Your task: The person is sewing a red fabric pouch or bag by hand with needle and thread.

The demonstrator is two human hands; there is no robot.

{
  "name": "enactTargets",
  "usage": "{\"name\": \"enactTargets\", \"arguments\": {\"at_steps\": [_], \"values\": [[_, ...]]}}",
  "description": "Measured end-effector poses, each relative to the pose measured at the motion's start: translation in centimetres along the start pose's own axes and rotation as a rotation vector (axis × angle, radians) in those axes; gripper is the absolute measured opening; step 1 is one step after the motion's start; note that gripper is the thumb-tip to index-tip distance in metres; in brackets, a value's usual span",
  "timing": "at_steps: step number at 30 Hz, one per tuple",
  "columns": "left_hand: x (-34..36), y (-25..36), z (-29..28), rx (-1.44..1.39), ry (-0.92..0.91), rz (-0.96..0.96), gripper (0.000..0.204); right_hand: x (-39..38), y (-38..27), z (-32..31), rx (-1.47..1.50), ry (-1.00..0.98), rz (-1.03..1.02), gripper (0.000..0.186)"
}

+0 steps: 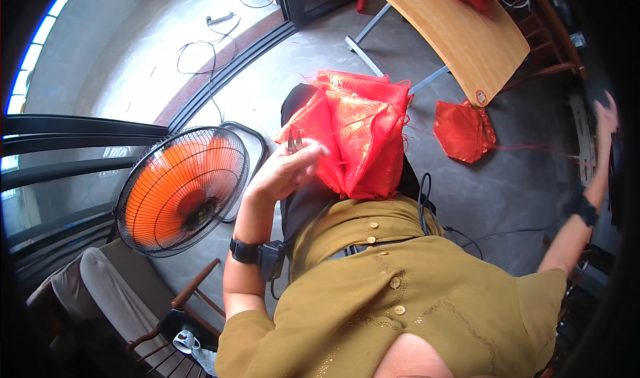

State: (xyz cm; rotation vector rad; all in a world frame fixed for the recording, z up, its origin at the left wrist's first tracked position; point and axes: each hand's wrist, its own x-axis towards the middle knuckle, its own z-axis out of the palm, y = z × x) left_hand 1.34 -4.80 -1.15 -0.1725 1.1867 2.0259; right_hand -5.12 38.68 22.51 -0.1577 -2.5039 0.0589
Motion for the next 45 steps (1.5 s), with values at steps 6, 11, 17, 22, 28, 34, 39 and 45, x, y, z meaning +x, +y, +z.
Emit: {"name": "enactTargets", "arguments": {"at_steps": [6, 11, 17, 22, 28, 34, 39, 45], "values": [[-1.0, -0.2, -0.2, -0.055, 0.04, 0.003, 0.02, -9.5, -8.8, 13.1, 0.777, -0.907, -0.035, 0.035], [-1.5, 0.3, 0.3, -0.02, 0.073, -0.012, 0.017, -11.4, -13.5, 16.0, 0.983, -1.187, -0.169, 0.017], [-0.3, 0.4, 1.3, -0.077, 0.041, 0.049, 0.018, -7.2, -15.3, 10.8, 1.036, -0.71, -0.333, 0.007], [1.2, 1.2, 3.0, -0.086, 0.081, 0.09, 0.018, -3.4, -15.4, 6.2, 0.906, -0.35, -0.61, 0.009], [2.2, 2.4, 4.5, -0.091, 0.073, 0.051, 0.018, 0.5, -6.7, 5.2, 0.922, -0.359, -0.46, 0.007], [2.5, 2.2, 4.4, -0.124, 0.019, 0.055, 0.019, 3.0, 6.2, 6.4, 0.996, -0.428, -0.55, 0.006], [2.6, 2.4, 5.2, -0.128, 0.152, 0.011, 0.022, 2.9, 1.0, 4.6, 1.055, -0.474, -0.626, 0.005], [2.4, 2.0, 5.3, 0.059, 0.156, 0.055, 0.023, -1.7, -15.5, 0.3, 1.142, -0.506, -0.748, 0.003]]}}
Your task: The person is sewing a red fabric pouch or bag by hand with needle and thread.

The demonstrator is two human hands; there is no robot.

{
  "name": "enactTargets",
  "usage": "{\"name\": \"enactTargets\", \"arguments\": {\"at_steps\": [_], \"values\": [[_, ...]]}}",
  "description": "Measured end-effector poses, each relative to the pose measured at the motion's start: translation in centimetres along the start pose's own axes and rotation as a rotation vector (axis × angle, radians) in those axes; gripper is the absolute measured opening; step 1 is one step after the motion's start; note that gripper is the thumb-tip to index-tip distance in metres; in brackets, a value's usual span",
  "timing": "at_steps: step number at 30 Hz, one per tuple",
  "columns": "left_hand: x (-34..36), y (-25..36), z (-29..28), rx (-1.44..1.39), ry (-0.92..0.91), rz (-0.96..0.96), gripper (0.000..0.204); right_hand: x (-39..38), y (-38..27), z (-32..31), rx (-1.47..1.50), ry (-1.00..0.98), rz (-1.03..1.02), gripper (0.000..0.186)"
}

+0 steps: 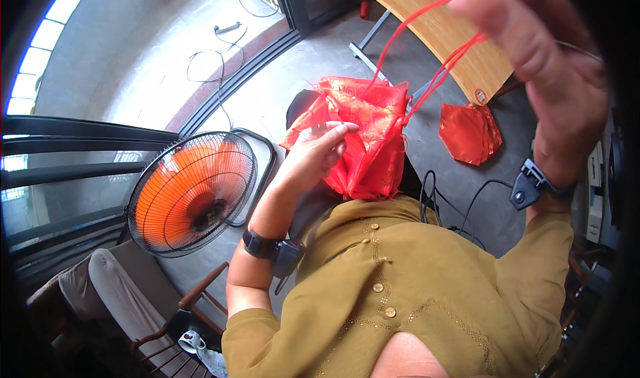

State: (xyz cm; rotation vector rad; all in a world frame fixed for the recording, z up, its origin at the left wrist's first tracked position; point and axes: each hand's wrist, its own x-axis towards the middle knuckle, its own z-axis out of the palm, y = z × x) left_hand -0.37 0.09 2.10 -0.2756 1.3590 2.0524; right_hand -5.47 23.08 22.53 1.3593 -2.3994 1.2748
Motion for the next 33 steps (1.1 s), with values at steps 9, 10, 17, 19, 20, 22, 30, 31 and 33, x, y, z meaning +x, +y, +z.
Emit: {"name": "enactTargets", "arguments": {"at_steps": [9, 10, 17, 19, 20, 22, 30, 31, 33], "values": [[-1.7, 1.3, -0.7, -0.048, 0.012, 0.078, 0.026, 4.8, -4.9, 8.6, 0.419, 0.086, -0.464, 0.009], [-2.1, 1.6, -0.6, -0.019, 0.012, 0.097, 0.026, 4.4, -5.6, 9.0, 0.428, -0.026, -0.356, 0.009], [-5.0, 2.0, -0.5, 0.153, 0.035, 0.208, 0.025, 2.6, -7.7, 13.5, 0.507, -0.277, -0.318, 0.013], [-4.9, 1.9, -0.4, 0.199, 0.014, 0.216, 0.025, 2.1, -6.9, 13.2, 0.467, -0.283, -0.403, 0.013], [-4.7, 1.8, -0.5, 0.22, 0.003, 0.218, 0.025, 1.8, -6.3, 12.6, 0.448, -0.285, -0.391, 0.011], [-5.3, 1.4, -0.8, 0.252, 0.01, 0.224, 0.024, 1.8, -4.7, 10.2, 0.353, -0.272, -0.33, 0.007], [-5.3, -2.0, -4.4, 0.063, 0.149, 0.012, 0.018, -2.8, 14.3, 7.4, -0.383, -0.162, 0.282, 0.01], [-5.4, -2.2, -4.3, 0.054, 0.152, 0.007, 0.018, -3.7, 15.9, 8.5, -0.621, -0.128, 0.192, 0.013], [-5.6, -2.9, -3.8, 0.021, 0.287, 0.006, 0.016, -4.0, 14.3, 10.8, -0.445, -0.086, 0.306, 0.02]]}}
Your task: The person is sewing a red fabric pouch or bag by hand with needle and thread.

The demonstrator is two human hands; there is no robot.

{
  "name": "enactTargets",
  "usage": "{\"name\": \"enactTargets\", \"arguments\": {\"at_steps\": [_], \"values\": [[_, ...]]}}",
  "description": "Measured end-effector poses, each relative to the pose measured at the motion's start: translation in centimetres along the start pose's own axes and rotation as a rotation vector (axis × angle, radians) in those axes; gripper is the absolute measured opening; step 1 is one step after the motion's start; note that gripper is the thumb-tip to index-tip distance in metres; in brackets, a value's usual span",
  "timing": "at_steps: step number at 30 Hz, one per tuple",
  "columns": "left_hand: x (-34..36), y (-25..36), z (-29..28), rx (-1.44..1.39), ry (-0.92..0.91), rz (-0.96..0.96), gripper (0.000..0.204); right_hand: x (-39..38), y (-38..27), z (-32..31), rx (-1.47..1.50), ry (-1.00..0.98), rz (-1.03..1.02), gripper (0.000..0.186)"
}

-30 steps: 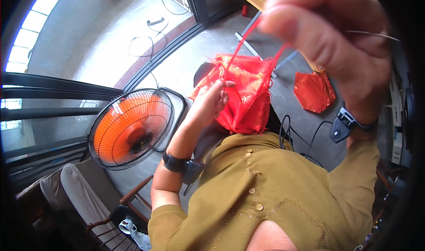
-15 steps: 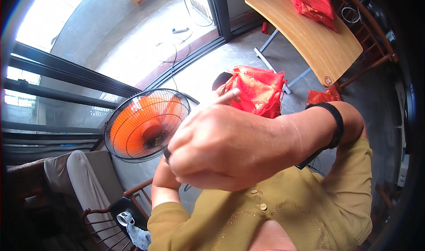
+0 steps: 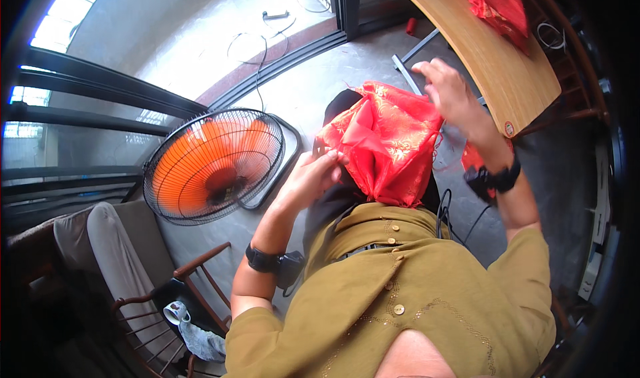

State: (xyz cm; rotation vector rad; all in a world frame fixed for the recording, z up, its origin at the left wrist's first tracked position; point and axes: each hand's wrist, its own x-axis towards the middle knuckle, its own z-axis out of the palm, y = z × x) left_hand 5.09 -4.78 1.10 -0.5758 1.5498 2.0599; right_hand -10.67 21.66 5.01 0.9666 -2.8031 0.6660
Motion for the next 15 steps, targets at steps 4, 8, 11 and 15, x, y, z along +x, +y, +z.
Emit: {"name": "enactTargets", "arguments": {"at_steps": [4, 8, 11, 15], "values": [[-0.4, -1.5, -0.8, 0.047, 0.008, 0.008, 0.018, -2.6, -8.3, 0.6, 0.58, -0.303, -0.012, 0.016], [-0.6, -1.2, -0.6, 0.134, 0.001, 0.091, 0.026, -4.5, -9.2, 4.6, 0.313, -0.295, -0.203, 0.015], [-0.7, -1.2, -0.4, 0.216, 0.034, 0.135, 0.025, -4.0, -9.3, 6.1, 0.135, -0.327, -0.138, 0.016], [-1.1, -1.5, -0.4, 0.266, 0.061, 0.179, 0.024, -2.5, -10.2, 7.0, 0.163, -0.353, -0.15, 0.02]]}}
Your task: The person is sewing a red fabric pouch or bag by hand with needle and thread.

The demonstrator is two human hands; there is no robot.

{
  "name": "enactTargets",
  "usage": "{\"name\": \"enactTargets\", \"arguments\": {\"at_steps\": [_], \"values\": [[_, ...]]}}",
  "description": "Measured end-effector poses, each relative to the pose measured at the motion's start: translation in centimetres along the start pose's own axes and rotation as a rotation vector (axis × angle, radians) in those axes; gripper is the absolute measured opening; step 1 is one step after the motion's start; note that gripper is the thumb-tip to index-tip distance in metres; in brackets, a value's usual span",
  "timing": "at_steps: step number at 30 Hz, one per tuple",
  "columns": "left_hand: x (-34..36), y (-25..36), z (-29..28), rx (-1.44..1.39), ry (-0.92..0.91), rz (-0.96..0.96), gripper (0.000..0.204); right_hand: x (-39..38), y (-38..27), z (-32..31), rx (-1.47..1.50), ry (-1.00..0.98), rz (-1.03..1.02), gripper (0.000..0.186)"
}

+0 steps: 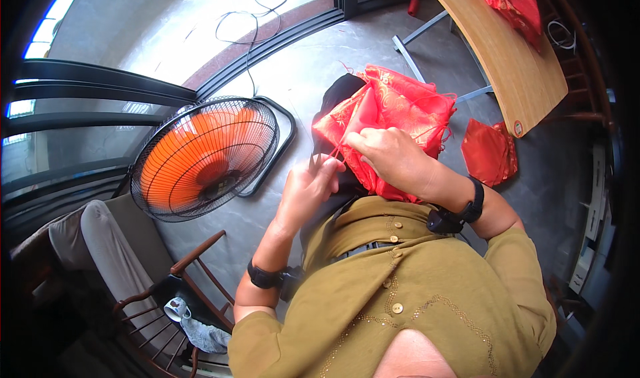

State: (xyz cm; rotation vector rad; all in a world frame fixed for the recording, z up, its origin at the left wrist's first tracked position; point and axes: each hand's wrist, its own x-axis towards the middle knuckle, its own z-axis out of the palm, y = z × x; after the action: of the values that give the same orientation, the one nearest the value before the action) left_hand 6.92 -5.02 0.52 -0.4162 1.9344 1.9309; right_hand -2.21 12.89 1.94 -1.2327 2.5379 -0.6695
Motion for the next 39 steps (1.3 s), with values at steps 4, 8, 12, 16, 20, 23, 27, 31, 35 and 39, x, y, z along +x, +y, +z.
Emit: {"name": "enactTargets", "arguments": {"at_steps": [4, 8, 12, 16, 20, 23, 27, 31, 35, 39], "values": [[-0.2, -0.4, 0.3, 0.016, 0.037, 0.019, 0.023, 1.8, 0.8, -0.4, 0.446, -0.007, -0.034, 0.031], [-0.1, -0.4, 0.7, 0.03, 0.018, 0.007, 0.019, 2.5, 2.6, -0.1, 1.068, -0.382, 0.201, 0.032], [0.1, -0.4, 0.9, 0.053, -0.005, 0.035, 0.017, 2.2, 2.9, -0.2, 1.317, -0.514, 0.336, 0.019], [0.3, -0.9, 1.0, 0.013, 0.01, 0.079, 0.018, 1.7, 2.0, 0.1, 1.272, -0.328, 0.483, 0.016], [0.0, 0.0, 0.8, 0.033, 0.001, 0.046, 0.02, 0.1, 1.5, 0.7, 1.217, 0.323, 0.465, 0.012], [-0.2, -0.2, 0.4, 0.015, 0.004, 0.019, 0.021, 0.1, 1.5, -1.1, 1.153, 0.514, 0.336, 0.012], [-0.5, -0.3, 0.1, 0.036, 0.018, 0.012, 0.022, -0.5, 1.0, -2.1, 0.218, 0.248, -0.156, 0.003], [-0.6, -0.2, 0.2, 0.088, 0.034, 0.046, 0.022, -0.7, 0.5, -1.7, 0.022, 0.129, -0.179, 0.002], [-0.6, -0.5, 0.4, 0.125, 0.077, 0.104, 0.021, -0.2, 0.5, -1.6, -0.024, 0.086, -0.168, 0.006], [-0.6, 0.1, 0.5, 0.197, 0.095, 0.178, 0.019, 0.2, 0.2, -1.5, -0.037, 0.096, -0.19, 0.004]]}}
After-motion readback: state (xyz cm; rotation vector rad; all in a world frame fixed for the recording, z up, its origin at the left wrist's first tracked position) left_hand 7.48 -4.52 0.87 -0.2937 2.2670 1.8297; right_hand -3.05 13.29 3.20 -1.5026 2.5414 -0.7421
